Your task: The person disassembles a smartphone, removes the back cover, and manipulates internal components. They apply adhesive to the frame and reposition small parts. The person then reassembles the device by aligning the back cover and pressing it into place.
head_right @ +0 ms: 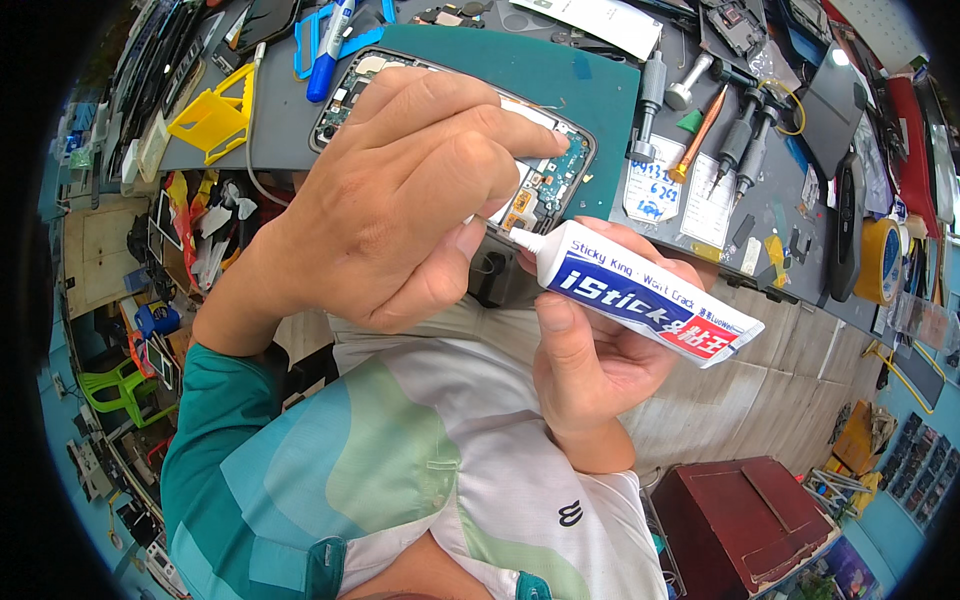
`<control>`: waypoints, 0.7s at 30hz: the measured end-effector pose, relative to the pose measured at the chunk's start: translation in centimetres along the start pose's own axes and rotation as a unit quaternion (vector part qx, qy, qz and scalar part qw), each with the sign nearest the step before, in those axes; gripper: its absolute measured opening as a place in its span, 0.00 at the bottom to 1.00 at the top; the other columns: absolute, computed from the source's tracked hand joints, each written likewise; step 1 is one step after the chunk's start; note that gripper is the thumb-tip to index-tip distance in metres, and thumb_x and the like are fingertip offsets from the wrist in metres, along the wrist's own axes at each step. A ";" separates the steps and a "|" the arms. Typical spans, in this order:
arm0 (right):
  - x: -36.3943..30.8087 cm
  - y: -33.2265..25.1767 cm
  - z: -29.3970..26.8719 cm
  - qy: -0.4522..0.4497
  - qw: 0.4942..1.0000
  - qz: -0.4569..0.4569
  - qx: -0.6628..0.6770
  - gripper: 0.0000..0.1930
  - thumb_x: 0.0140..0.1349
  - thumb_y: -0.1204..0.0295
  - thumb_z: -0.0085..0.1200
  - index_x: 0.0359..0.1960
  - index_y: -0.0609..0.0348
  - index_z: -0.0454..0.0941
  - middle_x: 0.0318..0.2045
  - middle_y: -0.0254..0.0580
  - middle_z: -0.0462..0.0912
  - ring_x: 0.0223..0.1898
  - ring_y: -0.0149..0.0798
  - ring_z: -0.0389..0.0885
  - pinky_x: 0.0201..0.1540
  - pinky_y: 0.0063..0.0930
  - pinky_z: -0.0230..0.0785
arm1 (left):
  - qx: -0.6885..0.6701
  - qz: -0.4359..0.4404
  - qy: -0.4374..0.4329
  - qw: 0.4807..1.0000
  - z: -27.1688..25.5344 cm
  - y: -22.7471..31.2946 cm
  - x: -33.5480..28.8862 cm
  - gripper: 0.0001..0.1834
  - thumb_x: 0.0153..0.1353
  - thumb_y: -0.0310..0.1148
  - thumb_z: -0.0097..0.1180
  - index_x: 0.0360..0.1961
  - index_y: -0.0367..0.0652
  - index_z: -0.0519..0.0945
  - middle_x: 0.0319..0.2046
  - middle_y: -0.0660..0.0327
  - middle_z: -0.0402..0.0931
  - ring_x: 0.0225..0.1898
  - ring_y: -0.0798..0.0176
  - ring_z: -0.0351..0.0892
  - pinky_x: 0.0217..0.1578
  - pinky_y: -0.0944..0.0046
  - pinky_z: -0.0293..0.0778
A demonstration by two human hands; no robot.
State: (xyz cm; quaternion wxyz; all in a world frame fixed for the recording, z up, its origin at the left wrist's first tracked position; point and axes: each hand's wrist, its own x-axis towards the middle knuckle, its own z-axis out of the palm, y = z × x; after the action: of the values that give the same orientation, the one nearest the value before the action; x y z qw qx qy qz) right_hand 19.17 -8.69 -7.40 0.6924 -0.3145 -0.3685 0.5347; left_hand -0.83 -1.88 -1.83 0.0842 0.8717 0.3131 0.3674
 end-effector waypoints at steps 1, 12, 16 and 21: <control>0.0 0.0 0.0 0.000 1.000 -0.001 0.001 0.33 0.62 0.86 0.69 0.65 0.55 0.65 0.62 0.64 0.78 0.59 0.49 0.85 0.59 0.52 0.88 | 0.000 0.000 0.001 1.000 0.0 0.0 0.0 0.16 0.44 0.26 0.55 0.38 0.42 0.75 0.55 0.52 0.85 0.53 0.44 0.80 0.52 0.46 0.68; 0.1 -0.2 0.3 0.007 1.000 0.001 -0.008 0.30 0.61 0.83 0.71 0.61 0.60 0.67 0.61 0.62 0.79 0.57 0.50 0.86 0.58 0.51 0.88 | 0.001 0.003 0.001 1.000 0.0 -0.1 0.0 0.16 0.44 0.26 0.55 0.38 0.41 0.75 0.54 0.52 0.85 0.53 0.45 0.80 0.52 0.47 0.68; 0.1 -0.3 0.3 0.009 1.000 0.005 -0.011 0.30 0.61 0.83 0.71 0.61 0.60 0.67 0.60 0.62 0.79 0.57 0.49 0.86 0.58 0.51 0.89 | 0.003 0.003 0.001 1.000 0.0 -0.1 0.0 0.16 0.44 0.26 0.55 0.38 0.41 0.75 0.54 0.52 0.85 0.53 0.44 0.80 0.53 0.46 0.68; 0.1 -0.2 0.3 0.013 1.000 0.007 -0.013 0.30 0.61 0.83 0.71 0.61 0.59 0.67 0.60 0.62 0.79 0.58 0.48 0.86 0.58 0.50 0.89 | -0.001 0.002 0.005 1.000 0.1 0.0 0.0 0.16 0.43 0.26 0.55 0.38 0.42 0.75 0.54 0.52 0.85 0.53 0.44 0.80 0.52 0.46 0.68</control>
State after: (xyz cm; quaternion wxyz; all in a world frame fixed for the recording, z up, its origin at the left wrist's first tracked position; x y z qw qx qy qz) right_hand 19.05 -8.65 -7.02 0.6895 -0.3328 -0.3640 0.5304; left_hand -0.79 -1.87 -1.93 0.0831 0.8705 0.3114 0.3719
